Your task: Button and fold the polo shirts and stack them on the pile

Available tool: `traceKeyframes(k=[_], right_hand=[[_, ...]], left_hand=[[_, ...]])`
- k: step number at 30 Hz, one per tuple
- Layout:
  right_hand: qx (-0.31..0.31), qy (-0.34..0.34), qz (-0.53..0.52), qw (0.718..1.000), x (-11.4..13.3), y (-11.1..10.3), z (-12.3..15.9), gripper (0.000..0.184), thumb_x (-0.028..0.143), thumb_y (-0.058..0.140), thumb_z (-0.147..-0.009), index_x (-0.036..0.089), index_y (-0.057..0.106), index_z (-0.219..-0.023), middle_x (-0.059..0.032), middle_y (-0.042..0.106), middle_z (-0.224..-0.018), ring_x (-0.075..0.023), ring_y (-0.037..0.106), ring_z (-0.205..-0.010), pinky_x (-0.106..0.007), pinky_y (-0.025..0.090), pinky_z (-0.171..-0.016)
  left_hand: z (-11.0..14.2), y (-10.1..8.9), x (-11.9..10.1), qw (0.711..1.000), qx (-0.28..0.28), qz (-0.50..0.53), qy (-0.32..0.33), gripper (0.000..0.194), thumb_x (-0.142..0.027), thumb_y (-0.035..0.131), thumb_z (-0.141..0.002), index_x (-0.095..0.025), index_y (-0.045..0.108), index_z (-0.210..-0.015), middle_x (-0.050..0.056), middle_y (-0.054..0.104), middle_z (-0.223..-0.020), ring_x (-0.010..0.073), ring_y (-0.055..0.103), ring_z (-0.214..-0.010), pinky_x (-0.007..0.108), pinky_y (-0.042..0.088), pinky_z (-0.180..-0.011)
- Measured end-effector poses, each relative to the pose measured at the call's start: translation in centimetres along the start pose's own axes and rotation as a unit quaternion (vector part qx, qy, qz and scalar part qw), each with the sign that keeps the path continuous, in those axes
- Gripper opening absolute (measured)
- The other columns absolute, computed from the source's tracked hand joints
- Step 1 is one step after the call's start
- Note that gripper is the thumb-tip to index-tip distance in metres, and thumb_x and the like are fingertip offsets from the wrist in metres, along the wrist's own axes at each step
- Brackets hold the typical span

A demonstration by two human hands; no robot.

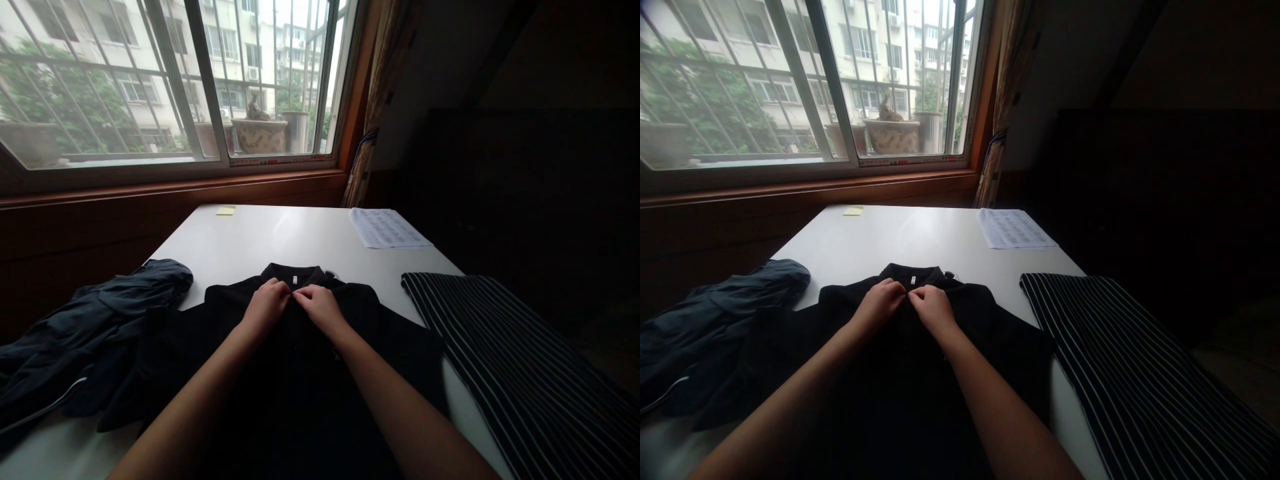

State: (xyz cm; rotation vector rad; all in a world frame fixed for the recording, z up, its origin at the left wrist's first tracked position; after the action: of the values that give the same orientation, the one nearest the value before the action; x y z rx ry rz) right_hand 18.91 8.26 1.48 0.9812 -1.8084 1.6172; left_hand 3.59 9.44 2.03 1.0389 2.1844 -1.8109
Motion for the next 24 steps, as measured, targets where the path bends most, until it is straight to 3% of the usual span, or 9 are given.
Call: traceKeyframes(k=[5, 9, 15, 24], right_hand=[[0.019, 0.002, 0.015, 1.000, 0.2, -0.2, -0.1, 0.019, 0.027, 0.064, -0.087, 0.021, 0.082, -0.091, -0.0053, 0.080, -0.094, -0.0228, 0.073, -0.090, -0.027, 0.050, -0.081], [0.029, 0.014, 0.028, 0.999, 0.0, -0.3, -0.3, 0.020, 0.027, 0.064, -0.087, 0.021, 0.082, -0.092, -0.0056, 0.080, -0.094, -0.0230, 0.074, -0.090, -0.027, 0.051, -0.081], [0.054, 0.043, 0.039, 0.997, -0.4, -0.6, -0.5, 0.020, 0.030, 0.066, -0.085, 0.021, 0.083, -0.090, -0.0054, 0.080, -0.090, -0.0223, 0.074, -0.086, -0.025, 0.051, -0.076], [0.052, 0.054, -0.002, 0.997, -0.2, -0.8, -0.5, 0.021, 0.030, 0.065, -0.083, 0.019, 0.082, -0.079, -0.0050, 0.079, -0.079, -0.0216, 0.073, -0.079, -0.025, 0.049, -0.070]], left_hand=[[0.1, -0.1, 0.0, 0.986, 0.036, -0.058, 0.151, 0.017, -0.013, 0.053, -0.094, -0.018, 0.068, -0.088, 0.003, 0.059, -0.090, 0.0115, 0.057, -0.070, 0.023, 0.046, -0.064], [0.3, 0.1, -0.3, 0.967, 0.057, -0.112, 0.223, 0.019, -0.005, 0.050, -0.092, -0.017, 0.063, -0.084, 0.003, 0.059, -0.087, 0.0132, 0.056, -0.074, 0.024, 0.048, -0.066], [0.6, -0.1, -0.9, 0.966, 0.043, -0.146, 0.208, 0.011, -0.013, 0.053, -0.094, -0.019, 0.061, -0.090, 0.002, 0.059, -0.091, 0.0144, 0.058, -0.081, 0.025, 0.049, -0.070], [0.6, -0.3, -1.0, 0.963, 0.019, -0.142, 0.230, 0.017, -0.011, 0.050, -0.094, -0.019, 0.059, -0.082, 0.002, 0.058, -0.084, 0.0145, 0.055, -0.075, 0.027, 0.047, -0.069]])
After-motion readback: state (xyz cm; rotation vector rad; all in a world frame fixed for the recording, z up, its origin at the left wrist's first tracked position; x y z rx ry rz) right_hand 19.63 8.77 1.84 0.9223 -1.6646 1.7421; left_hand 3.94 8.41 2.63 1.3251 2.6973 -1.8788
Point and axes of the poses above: each hand's wrist, its own z-axis away from the middle knuckle, its own y-axis out of the palm, x = y × z, the point moved 5 cm from there along -z, towards the middle knuckle
